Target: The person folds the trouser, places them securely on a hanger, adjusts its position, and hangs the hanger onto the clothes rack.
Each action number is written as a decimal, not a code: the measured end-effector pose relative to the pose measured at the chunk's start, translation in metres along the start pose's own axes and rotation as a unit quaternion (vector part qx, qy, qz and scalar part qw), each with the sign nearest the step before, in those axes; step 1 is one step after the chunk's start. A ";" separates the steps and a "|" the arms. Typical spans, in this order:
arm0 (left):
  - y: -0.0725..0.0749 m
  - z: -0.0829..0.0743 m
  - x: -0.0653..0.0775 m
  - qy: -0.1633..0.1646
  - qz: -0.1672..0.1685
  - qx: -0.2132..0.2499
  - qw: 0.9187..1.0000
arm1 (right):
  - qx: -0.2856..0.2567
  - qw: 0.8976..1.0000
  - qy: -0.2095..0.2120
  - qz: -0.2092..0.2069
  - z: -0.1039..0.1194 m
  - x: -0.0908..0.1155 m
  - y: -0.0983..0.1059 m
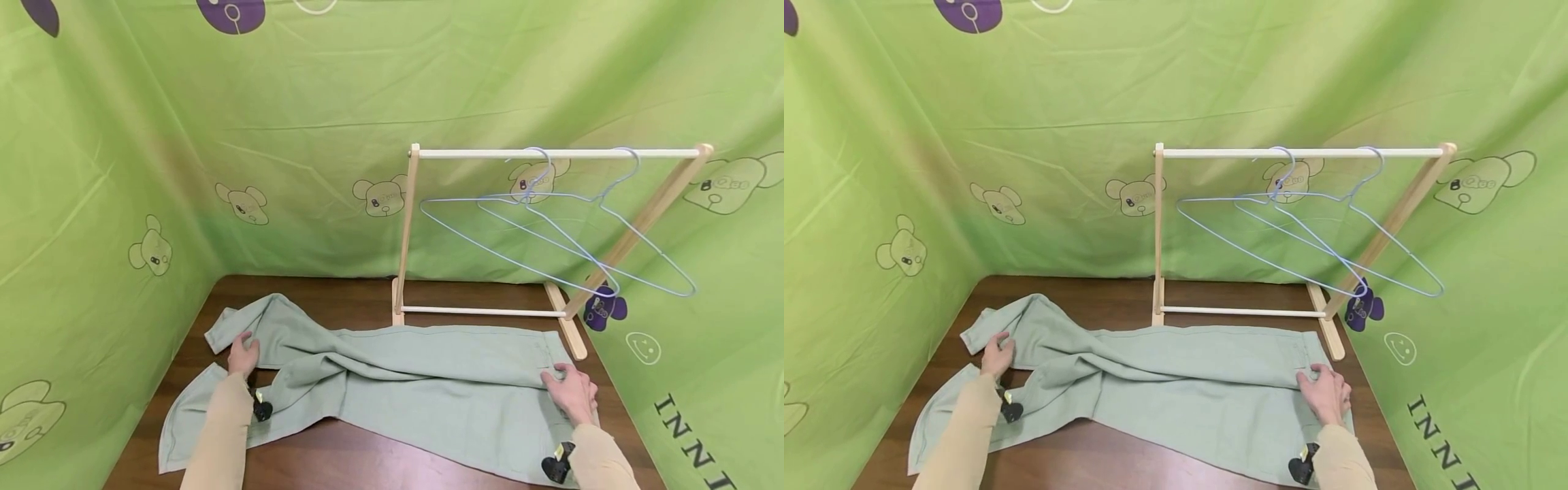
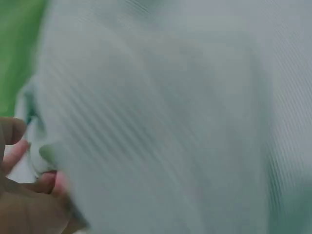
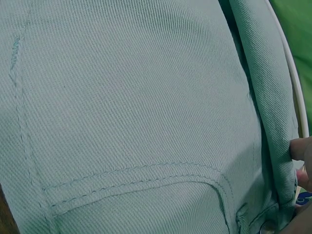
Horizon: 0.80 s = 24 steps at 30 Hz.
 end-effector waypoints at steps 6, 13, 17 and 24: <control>0.004 -0.006 0.003 0.118 -0.010 0.506 0.854 | 0.007 1.000 0.003 0.007 -0.002 -0.002 0.000; 0.021 -0.027 0.000 0.071 0.046 0.630 0.772 | 0.009 1.000 -0.001 0.011 -0.004 -0.003 0.000; 0.051 -0.041 0.004 -0.041 -0.113 0.264 0.957 | 0.010 1.000 -0.001 0.014 -0.003 -0.002 0.001; 0.077 -0.080 0.020 -0.107 -0.291 -0.175 0.934 | 0.013 1.000 -0.001 0.017 -0.003 0.000 0.001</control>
Point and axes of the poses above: each hand's wrist, its own x-axis away from the middle knuckle, its own y-axis out of the back of the hand, z = x × y, the point moved 7 cm from there along -x, towards the middle knuckle, and after that the axes turned 11 degrees about -x, right-handed, at the moved point
